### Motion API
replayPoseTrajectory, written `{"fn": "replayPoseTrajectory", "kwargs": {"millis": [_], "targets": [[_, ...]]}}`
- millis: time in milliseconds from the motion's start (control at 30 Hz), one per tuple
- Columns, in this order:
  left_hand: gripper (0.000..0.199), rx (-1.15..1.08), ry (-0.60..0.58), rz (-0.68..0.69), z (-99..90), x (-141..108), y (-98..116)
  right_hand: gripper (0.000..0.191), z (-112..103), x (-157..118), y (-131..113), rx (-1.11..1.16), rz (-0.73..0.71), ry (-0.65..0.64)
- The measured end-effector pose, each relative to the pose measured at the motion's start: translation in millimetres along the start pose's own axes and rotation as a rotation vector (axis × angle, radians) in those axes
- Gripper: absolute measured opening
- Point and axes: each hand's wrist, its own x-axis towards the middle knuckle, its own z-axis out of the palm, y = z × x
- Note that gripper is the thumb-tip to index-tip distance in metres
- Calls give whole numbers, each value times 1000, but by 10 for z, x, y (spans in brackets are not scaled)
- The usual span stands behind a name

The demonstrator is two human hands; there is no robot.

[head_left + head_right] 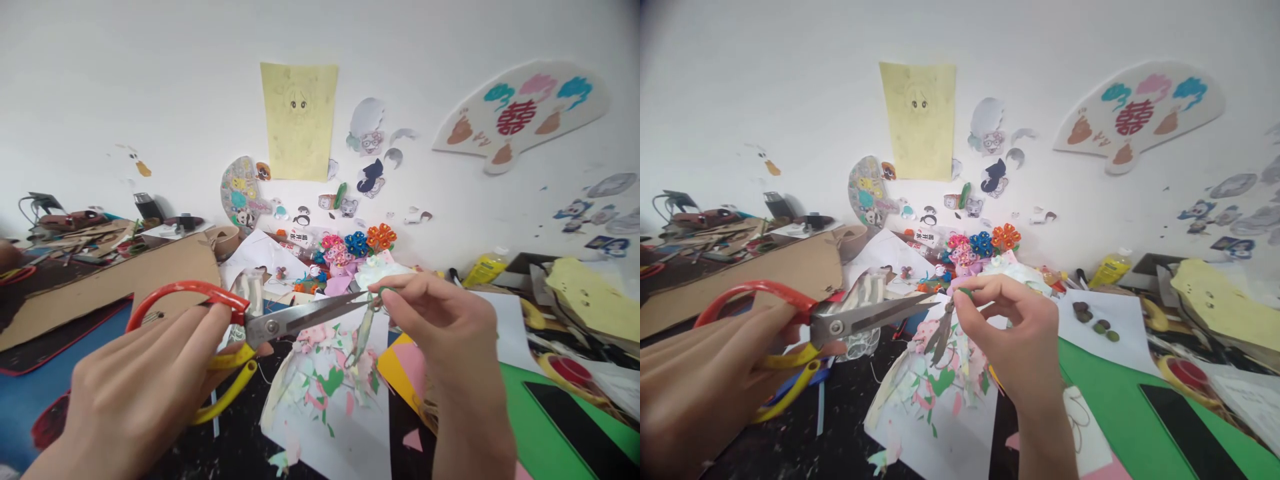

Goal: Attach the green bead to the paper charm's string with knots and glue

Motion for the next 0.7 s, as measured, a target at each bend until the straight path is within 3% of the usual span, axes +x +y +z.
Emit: {"fn": "replayPoseTrajectory", "kwargs": {"millis": [100, 233, 533, 700], "targets": [[24, 260, -47, 181, -41, 42, -5, 25, -9, -6, 12, 22, -4, -40], [32, 261, 78, 361, -62, 33, -6, 22, -29, 3, 39, 10, -32, -72], [33, 310, 175, 468, -33, 30, -18, 24, -112, 27, 55, -84, -121, -161], [36, 404, 141, 429, -76, 10, 22, 24, -105, 40, 56, -98, -119, -189]]}}
